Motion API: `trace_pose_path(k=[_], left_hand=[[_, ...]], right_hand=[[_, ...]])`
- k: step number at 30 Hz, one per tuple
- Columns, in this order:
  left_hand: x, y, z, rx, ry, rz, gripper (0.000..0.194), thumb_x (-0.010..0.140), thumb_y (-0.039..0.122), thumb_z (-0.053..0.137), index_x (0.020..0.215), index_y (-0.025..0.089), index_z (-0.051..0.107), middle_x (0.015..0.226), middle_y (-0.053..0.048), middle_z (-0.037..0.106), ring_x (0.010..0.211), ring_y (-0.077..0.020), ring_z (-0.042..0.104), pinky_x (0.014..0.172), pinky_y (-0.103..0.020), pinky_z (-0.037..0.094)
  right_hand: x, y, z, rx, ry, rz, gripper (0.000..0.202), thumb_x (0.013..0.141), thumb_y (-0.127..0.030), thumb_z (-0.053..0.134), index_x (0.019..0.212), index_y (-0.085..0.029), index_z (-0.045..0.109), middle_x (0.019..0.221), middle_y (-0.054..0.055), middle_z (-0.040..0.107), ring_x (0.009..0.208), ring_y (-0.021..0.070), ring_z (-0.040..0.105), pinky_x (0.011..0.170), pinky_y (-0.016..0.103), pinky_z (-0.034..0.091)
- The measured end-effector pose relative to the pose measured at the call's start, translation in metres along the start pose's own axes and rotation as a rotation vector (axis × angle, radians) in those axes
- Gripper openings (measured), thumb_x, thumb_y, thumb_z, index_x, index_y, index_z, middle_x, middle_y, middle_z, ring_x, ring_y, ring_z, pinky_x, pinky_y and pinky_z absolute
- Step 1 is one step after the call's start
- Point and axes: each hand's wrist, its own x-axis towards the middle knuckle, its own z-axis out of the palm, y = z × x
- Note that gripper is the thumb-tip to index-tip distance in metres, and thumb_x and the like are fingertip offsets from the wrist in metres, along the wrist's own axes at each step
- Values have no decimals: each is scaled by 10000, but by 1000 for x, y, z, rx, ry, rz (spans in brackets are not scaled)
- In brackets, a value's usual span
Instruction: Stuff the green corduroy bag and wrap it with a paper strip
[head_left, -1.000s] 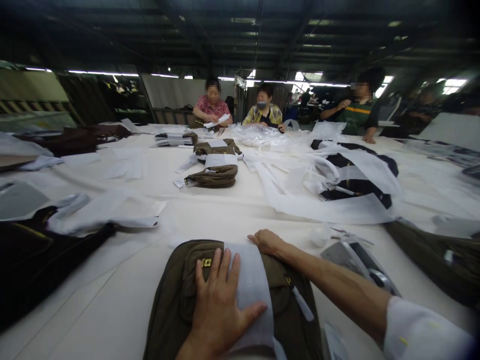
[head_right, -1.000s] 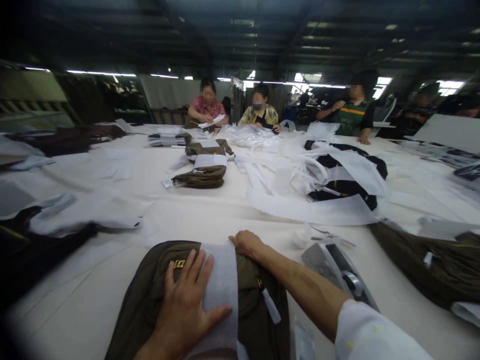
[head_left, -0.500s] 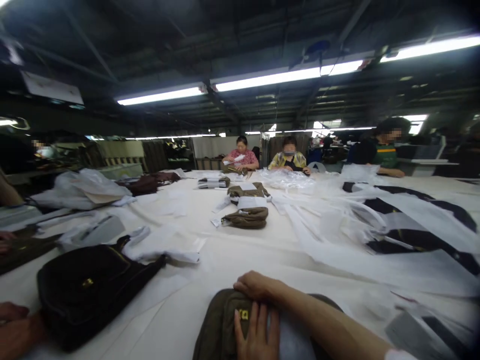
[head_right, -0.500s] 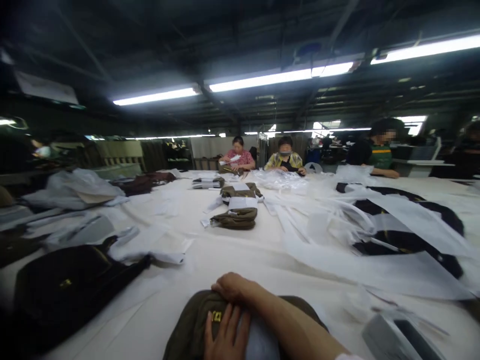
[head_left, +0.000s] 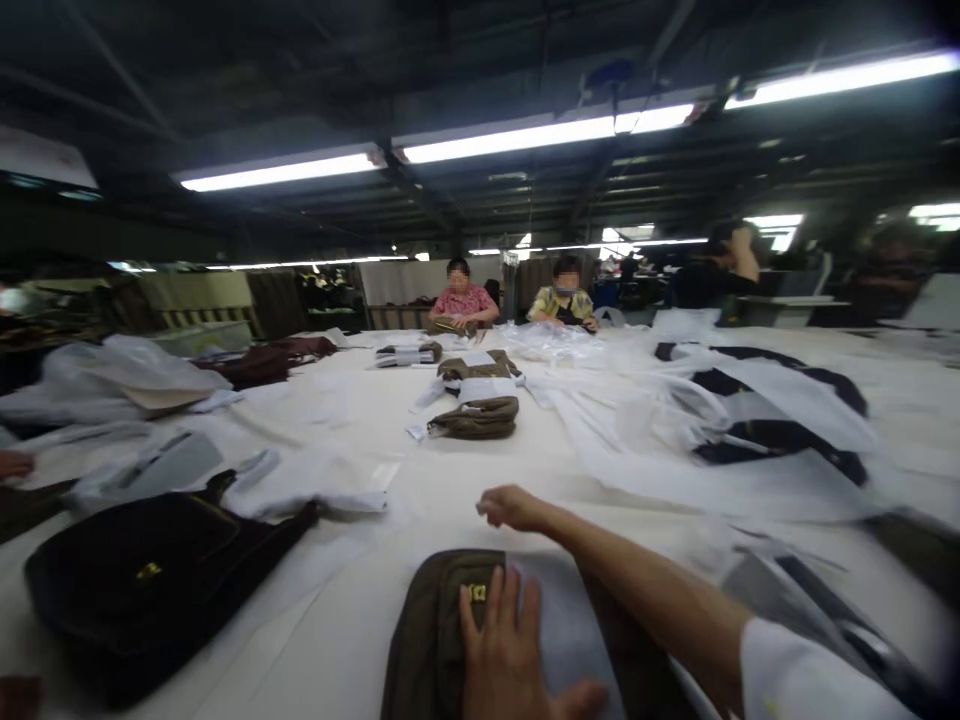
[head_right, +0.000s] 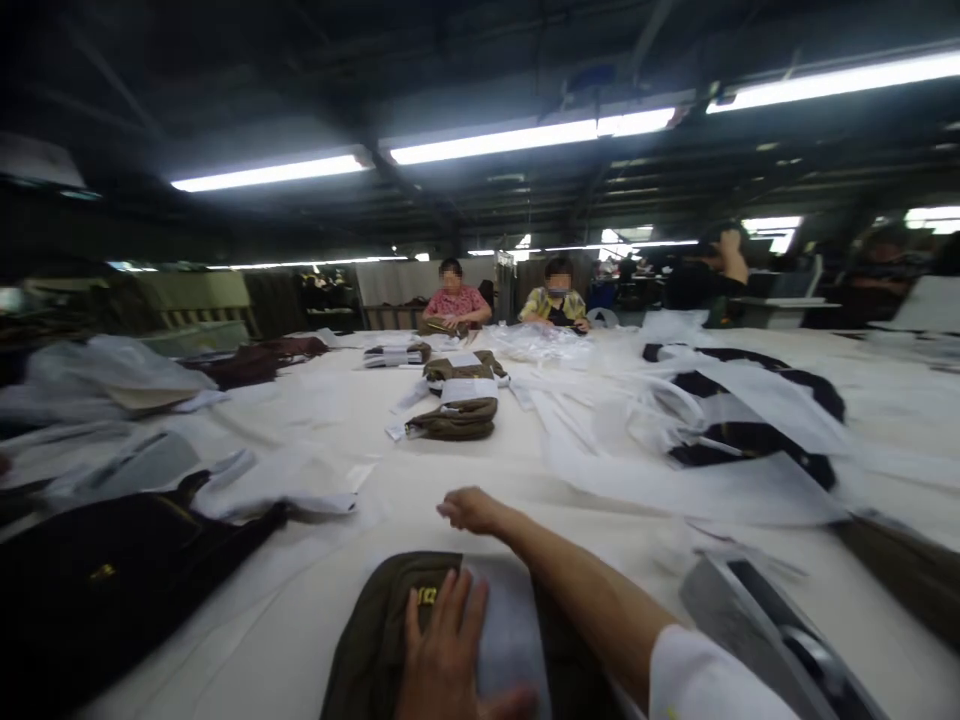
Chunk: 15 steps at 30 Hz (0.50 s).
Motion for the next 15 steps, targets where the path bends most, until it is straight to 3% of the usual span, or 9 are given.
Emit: trace_pose_path(k=[2,5,7,10,12,15], left_hand=[[3,1,-12,-103,-79,-15,796,648,696,504,1255,183,446,1287,-168,447,1188,-366,371,993,-620,92],[15,-3,-24,-167,-228,-19,750,711,657,470,1282,175,400,1327,-172,394,1229,-353,314,976,-643,90],[28,-10,-29,-196,-320,60,759,720,665,444,1289,166,382,1343,-173,370,1243,-348,292,965,-657,104],[49,-25,-39,-258,-417,238,749,714,644,480,1305,204,346,1368,-141,342,1256,-326,277,979,-640,118],[54,-32,-54,-276,-338,193,656,765,547,489,1300,193,352,1359,-135,358,1255,-307,284,1003,-594,144],[35,-28,-89,-399,-156,-87,415,840,410,424,1167,164,489,1187,-114,526,1122,-248,447,961,-425,333]], right_hand=[[-30,21,-27,91,-18,31,420,896,-436,300,993,-164,606,941,57,650,835,142,589,764,253,439],[-86,47,-45,190,-107,117,448,759,-565,491,904,-172,650,949,49,650,895,173,576,829,267,419],[-119,57,-40,249,-183,188,493,699,-605,534,874,-163,665,901,55,662,836,185,597,782,280,448],[-155,62,-16,431,-230,317,580,707,-655,475,906,-141,657,842,65,672,694,172,615,651,278,489],[-173,60,1,625,-199,434,575,684,-650,513,879,-128,656,824,75,675,665,172,618,617,275,498],[-198,53,17,749,-65,519,515,660,-612,572,800,-124,658,777,83,678,678,189,630,624,283,512]])
